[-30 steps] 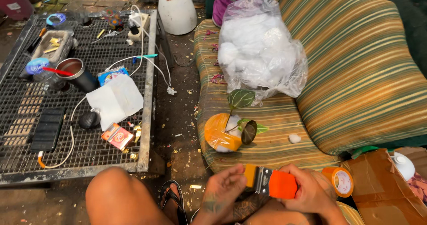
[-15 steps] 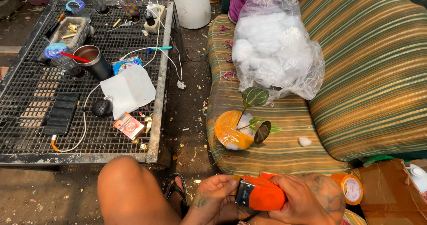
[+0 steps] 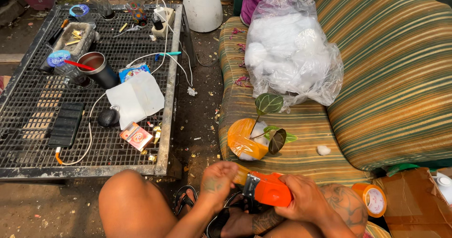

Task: The person places cotton wool into a small plant pot and then wraps the pot with orange adhesive tape using a tape dispenser. The person rotates the pot to apply tape around its circumference.

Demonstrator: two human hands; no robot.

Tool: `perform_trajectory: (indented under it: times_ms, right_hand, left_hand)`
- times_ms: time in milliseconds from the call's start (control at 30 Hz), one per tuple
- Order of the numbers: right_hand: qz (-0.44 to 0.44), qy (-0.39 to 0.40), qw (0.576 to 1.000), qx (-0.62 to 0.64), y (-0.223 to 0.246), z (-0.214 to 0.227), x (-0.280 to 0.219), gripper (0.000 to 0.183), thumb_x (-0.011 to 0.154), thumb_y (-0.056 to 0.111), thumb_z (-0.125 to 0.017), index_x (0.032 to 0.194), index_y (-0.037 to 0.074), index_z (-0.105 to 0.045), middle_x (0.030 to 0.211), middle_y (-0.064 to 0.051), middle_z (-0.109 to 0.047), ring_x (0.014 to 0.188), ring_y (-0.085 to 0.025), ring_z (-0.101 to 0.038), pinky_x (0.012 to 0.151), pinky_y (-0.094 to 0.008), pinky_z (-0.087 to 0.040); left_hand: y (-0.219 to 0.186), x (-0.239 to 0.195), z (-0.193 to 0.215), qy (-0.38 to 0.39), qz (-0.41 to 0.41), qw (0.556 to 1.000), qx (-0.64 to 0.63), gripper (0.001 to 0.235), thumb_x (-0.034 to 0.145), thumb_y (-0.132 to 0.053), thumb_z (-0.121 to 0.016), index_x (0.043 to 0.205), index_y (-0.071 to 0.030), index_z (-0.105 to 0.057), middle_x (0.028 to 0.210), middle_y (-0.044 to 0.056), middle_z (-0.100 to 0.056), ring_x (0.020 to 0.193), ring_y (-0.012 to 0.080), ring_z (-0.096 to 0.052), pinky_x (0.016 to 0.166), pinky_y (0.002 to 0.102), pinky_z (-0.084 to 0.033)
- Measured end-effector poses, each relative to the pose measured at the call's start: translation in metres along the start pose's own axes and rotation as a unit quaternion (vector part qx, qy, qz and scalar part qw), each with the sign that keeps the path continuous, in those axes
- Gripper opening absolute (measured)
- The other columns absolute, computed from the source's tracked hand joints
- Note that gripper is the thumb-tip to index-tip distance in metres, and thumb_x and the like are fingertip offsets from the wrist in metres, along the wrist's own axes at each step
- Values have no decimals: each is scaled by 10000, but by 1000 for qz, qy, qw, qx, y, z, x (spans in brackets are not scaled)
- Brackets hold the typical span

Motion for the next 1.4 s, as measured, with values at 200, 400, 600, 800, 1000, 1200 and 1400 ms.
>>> perform_trajectory:
  times_ms: [200, 400, 600, 800, 1000, 1200, 1400]
  right_hand:
    - [-68, -2, 997, -42, -38, 19, -12, 522, 528, 240, -853, 974, 45, -666, 762, -168, -722, 710, -384, -705, 640, -449, -561]
    - [-120, 10, 992, -39, -55, 23, -7, 503, 539, 258, -850, 968, 59, -681, 736, -171, -728, 694, -379, -726, 626, -439, -586]
    - [-125, 20, 991, -38, -59, 21, -3, 468, 555, 236, -842, 961, 61, -688, 737, -167, -738, 700, -373, -732, 634, -433, -587]
    - [-124, 14, 992, -34, -62, 19, -4, 479, 556, 227, -836, 971, 52, -673, 746, -168, -739, 705, -378, -733, 628, -432, -589]
    - [-158, 42, 987, -3, -75, 8, -4, 432, 577, 216, -827, 947, 60, -667, 742, -168, -741, 703, -379, -735, 618, -430, -590]
    - [-170, 78, 982, 13, -84, -7, -1, 420, 596, 216, -816, 954, 65, -655, 744, -164, -740, 694, -382, -731, 626, -441, -583]
    - [-165, 80, 983, 5, -87, -12, 2, 443, 612, 223, -812, 980, 60, -626, 751, -177, -734, 712, -404, -720, 640, -457, -579]
  left_hand:
    - [-31, 54, 50, -63, -32, 997, -16, 178, 934, -136, -707, 983, 31, -748, 788, 69, -750, 593, 108, -567, 544, 245, -449]
    - [-30, 76, 41, -89, -11, 996, -29, 168, 924, -123, -685, 976, 27, -739, 808, 74, -738, 605, 118, -585, 552, 259, -457]
    - [-32, 77, 42, -78, -28, 996, -19, 210, 946, -166, -698, 973, 37, -742, 795, 76, -727, 596, 100, -556, 543, 247, -445]
    - [-30, 81, 41, -73, -14, 997, -27, 184, 932, -145, -687, 973, 25, -744, 795, 73, -734, 587, 97, -570, 530, 246, -443]
    - [-7, 96, 37, -39, 20, 998, -49, 170, 957, -130, -675, 1019, 21, -722, 803, 59, -706, 584, 79, -542, 525, 230, -434]
    - [33, 122, 33, -14, 6, 990, -142, 146, 959, -127, -679, 1004, 12, -686, 811, 49, -702, 593, 80, -545, 497, 223, -403]
    - [61, 129, 15, -37, -90, 976, -194, 267, 990, -168, -679, 1144, 47, -709, 868, 42, -734, 646, 67, -554, 564, 204, -442]
Point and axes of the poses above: each hand's wrist, its own x-axis towards the middle knuckle, its own z-axis out of the back of the hand, y = z × x, the point moved 5 cm from there along x, towards the middle knuckle
